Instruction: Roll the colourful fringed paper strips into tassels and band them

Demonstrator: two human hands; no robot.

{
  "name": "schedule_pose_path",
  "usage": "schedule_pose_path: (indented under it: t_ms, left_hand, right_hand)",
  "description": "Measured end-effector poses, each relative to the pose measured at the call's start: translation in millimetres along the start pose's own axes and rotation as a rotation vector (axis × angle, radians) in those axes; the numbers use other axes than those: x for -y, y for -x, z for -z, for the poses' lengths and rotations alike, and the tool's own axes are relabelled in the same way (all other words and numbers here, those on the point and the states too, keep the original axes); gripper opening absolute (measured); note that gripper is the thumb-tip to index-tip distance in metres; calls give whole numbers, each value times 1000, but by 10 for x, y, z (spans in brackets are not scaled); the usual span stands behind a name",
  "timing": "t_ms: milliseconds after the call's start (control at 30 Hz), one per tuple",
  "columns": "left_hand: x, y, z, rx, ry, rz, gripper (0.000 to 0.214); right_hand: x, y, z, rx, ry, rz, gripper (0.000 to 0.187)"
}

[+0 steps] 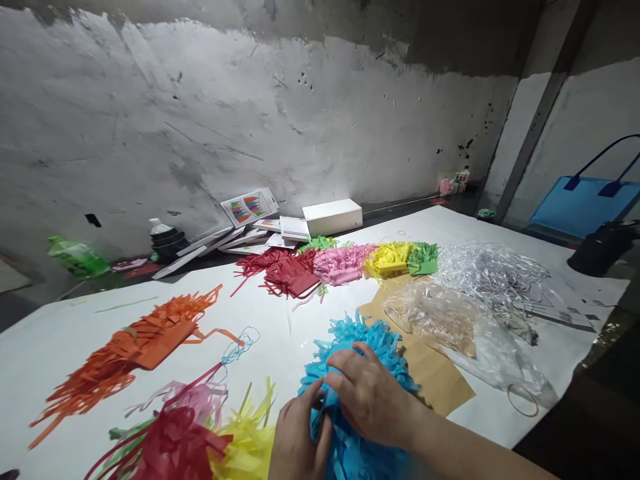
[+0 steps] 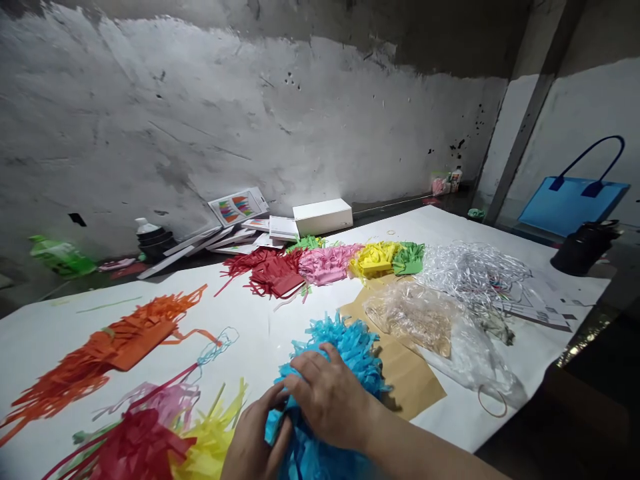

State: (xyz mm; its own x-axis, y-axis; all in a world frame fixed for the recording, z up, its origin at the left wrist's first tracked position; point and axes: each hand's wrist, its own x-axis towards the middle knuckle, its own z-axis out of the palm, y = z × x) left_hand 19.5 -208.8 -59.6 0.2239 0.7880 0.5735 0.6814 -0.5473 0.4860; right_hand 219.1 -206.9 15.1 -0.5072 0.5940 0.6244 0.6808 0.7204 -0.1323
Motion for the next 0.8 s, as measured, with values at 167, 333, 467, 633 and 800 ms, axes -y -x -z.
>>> schedule_pose_path:
  t_ms: [167, 333, 467, 633, 800]
  left_hand:
    - [-30, 2, -18, -17, 5, -11, 35]
    - [-34, -124, 121, -131, -346, -331, 38]
    - [-119, -249, 208, -59, -417, -475, 32]
    - [-187, -308, 177, -34, -382, -533, 26]
    - [-125, -143, 225, -8, -293, -609, 33]
  right_hand:
    - [-41, -133, -29, 350, 40, -48, 24]
    - [-175, -268, 2, 418, 10, -270, 14]
    - [-190, -307, 61, 425, 7, -342, 23]
    - [-53, -407, 41, 493, 68, -320, 23]
    - [-387, -664, 133, 453, 170, -567, 14]
